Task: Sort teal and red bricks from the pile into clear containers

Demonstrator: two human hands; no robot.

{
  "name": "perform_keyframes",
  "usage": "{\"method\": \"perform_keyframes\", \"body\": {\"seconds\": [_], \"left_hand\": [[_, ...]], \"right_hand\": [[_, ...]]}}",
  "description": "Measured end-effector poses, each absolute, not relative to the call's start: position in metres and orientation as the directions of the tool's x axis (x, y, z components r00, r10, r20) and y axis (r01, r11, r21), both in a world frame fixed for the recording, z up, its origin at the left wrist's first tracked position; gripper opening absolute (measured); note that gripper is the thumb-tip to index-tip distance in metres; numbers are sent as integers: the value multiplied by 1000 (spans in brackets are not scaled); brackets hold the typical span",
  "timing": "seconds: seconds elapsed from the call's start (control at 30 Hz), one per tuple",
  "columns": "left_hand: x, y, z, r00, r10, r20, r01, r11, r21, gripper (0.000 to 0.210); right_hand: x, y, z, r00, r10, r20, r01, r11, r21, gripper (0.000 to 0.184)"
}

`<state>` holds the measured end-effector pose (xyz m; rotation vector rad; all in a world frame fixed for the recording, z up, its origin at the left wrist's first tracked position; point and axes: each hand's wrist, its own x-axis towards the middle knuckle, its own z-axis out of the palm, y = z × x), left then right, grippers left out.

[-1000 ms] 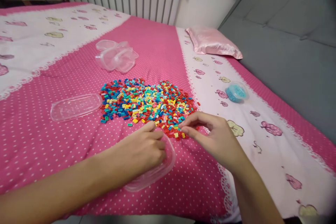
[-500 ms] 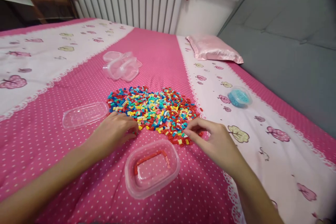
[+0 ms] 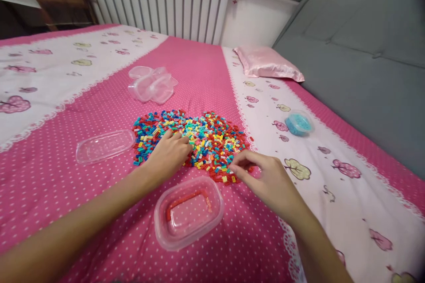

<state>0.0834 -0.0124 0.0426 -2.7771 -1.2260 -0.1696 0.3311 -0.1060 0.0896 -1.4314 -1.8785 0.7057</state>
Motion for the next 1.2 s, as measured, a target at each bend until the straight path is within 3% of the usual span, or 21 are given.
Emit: {"method": "perform_keyframes", "body": {"seconds": [0.3, 0.67, 0.8, 1.0, 1.2], "left_hand": [[78, -11, 40, 684, 718, 128, 723, -690, 6, 17], [64, -27, 69, 595, 775, 214, 727, -632, 269, 18], [69, -86, 92, 644, 707, 292, 612, -705, 358, 14], [100, -118, 73, 773, 632, 47, 615, -766, 190, 18], [111, -106, 41, 824, 558, 100, 548, -829, 112, 24]], "right_hand": [[331, -108, 91, -189, 967, 171, 587, 250, -770, 12], [329, -108, 89, -198, 970, 139, 594, 232, -770, 12], [328, -109, 88, -201, 972, 125, 600, 223, -769, 12], [324, -111, 88, -220, 970, 102, 625, 220, -749, 15], [327, -111, 88, -234, 967, 97, 627, 227, -745, 14]]}}
